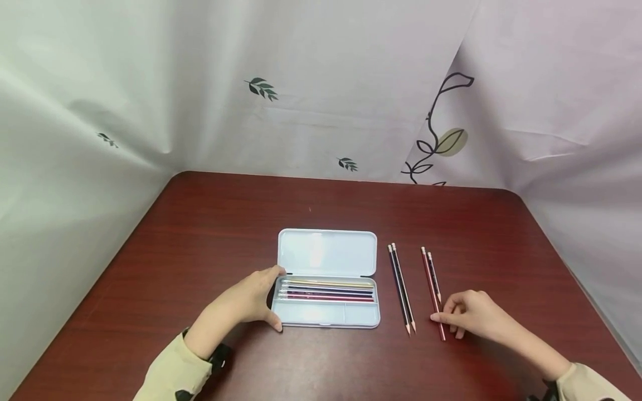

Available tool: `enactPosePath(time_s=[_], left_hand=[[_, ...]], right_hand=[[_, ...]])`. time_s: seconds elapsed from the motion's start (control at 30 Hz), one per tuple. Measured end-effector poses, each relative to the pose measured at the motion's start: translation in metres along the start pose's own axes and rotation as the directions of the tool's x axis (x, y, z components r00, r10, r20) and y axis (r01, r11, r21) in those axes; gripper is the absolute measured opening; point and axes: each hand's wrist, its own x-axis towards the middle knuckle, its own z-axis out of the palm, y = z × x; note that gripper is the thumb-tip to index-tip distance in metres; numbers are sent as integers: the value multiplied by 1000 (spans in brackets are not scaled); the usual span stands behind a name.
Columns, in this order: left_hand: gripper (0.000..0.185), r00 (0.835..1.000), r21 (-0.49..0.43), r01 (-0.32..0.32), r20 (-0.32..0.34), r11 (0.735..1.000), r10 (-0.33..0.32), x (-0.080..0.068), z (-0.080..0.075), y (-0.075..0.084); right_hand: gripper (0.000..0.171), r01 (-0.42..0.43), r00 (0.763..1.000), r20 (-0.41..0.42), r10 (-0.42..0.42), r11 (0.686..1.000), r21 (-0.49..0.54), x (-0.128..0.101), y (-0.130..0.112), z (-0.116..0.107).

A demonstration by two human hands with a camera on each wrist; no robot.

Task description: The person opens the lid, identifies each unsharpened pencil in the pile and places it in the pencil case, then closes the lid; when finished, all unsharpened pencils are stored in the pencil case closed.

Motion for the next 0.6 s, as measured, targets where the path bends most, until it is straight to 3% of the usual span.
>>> enactPosePath(time_s=[0.2,0.43,0.6], left_hand=[[91,1000,-8,9,3,1000,-9,-1,-1,2],[91,1000,-4,-3,0,1000,3,-1,-1,3],[91,1000,0,1,1,1000,-1,0,-1,2]], right_hand=[[35,-13,993,118,10,1000,28,9,-6,1],[23,-9,978,209,-14,994,112,11,-9,-7],[17,95,962,235,-140,977,192,12,-12,-14]])
